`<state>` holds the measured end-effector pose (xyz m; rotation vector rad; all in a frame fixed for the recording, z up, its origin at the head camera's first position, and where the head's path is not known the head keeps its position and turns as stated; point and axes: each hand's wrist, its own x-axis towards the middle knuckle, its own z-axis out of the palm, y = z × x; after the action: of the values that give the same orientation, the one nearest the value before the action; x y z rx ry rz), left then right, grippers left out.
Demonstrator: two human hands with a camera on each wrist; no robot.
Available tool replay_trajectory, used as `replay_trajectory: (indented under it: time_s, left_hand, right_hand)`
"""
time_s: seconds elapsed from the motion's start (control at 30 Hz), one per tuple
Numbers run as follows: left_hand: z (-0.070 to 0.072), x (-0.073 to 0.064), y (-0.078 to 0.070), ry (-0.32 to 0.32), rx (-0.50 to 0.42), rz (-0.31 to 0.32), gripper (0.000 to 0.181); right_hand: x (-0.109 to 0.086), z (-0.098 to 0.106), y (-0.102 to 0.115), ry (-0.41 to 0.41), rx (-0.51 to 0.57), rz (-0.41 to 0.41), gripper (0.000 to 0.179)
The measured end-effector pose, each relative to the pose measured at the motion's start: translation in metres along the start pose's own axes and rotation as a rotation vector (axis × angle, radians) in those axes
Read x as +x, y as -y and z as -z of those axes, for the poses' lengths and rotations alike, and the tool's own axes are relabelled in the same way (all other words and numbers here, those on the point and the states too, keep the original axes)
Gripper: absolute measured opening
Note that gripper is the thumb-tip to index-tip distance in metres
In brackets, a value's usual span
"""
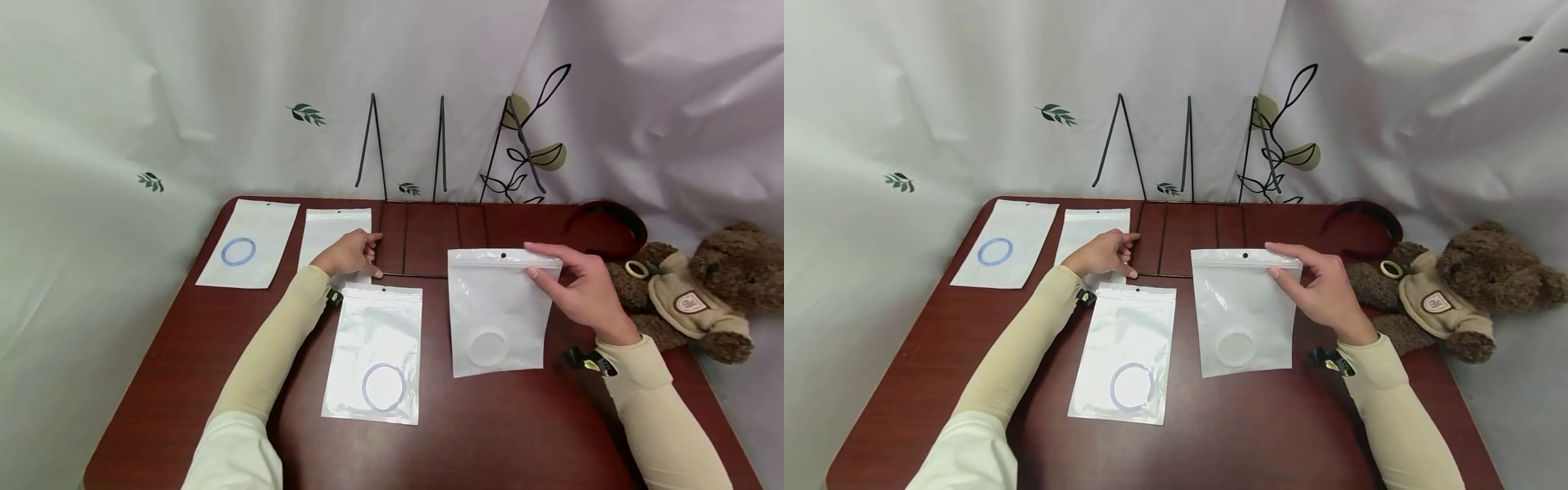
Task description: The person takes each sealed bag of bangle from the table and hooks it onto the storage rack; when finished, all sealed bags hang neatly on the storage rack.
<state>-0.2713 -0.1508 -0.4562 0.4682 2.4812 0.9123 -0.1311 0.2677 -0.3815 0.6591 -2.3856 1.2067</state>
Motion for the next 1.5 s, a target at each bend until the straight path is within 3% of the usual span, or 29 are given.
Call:
replay_trajectory:
  time_s: [0.27, 0.43, 0.6, 0.8, 1.27, 1.5]
  left_hand:
    - [0.002, 0.002, 0.001, 0.008, 0.007, -0.008, 0.1]
    - [0.002, 0.003, 0.001, 0.019, 0.009, -0.01, 0.1]
    - [0.003, 0.001, -0.002, 0.024, 0.008, -0.014, 0.1]
    - [0.003, 0.001, -0.002, 0.024, 0.014, -0.012, 0.099]
    - [0.004, 0.002, -0.002, 0.033, 0.026, -0.014, 0.098]
    - [0.003, 0.004, -0.002, 0.037, 0.019, -0.007, 0.098]
  right_hand:
    - [0.017, 0.011, 0.046, -0.13, 0.09, 0.146, 0.042]
    - [0.025, 0.019, 0.054, -0.199, 0.073, 0.185, 0.036]
    - [0.033, 0.024, 0.054, -0.279, 0.086, 0.19, 0.033]
    - [0.04, 0.03, 0.052, -0.346, 0.141, 0.135, 0.034]
    - [0.066, 0.029, 0.029, -0.338, 0.155, 0.033, 0.037]
    - [0.084, 0.024, 0.017, -0.335, 0.17, 0.036, 0.037]
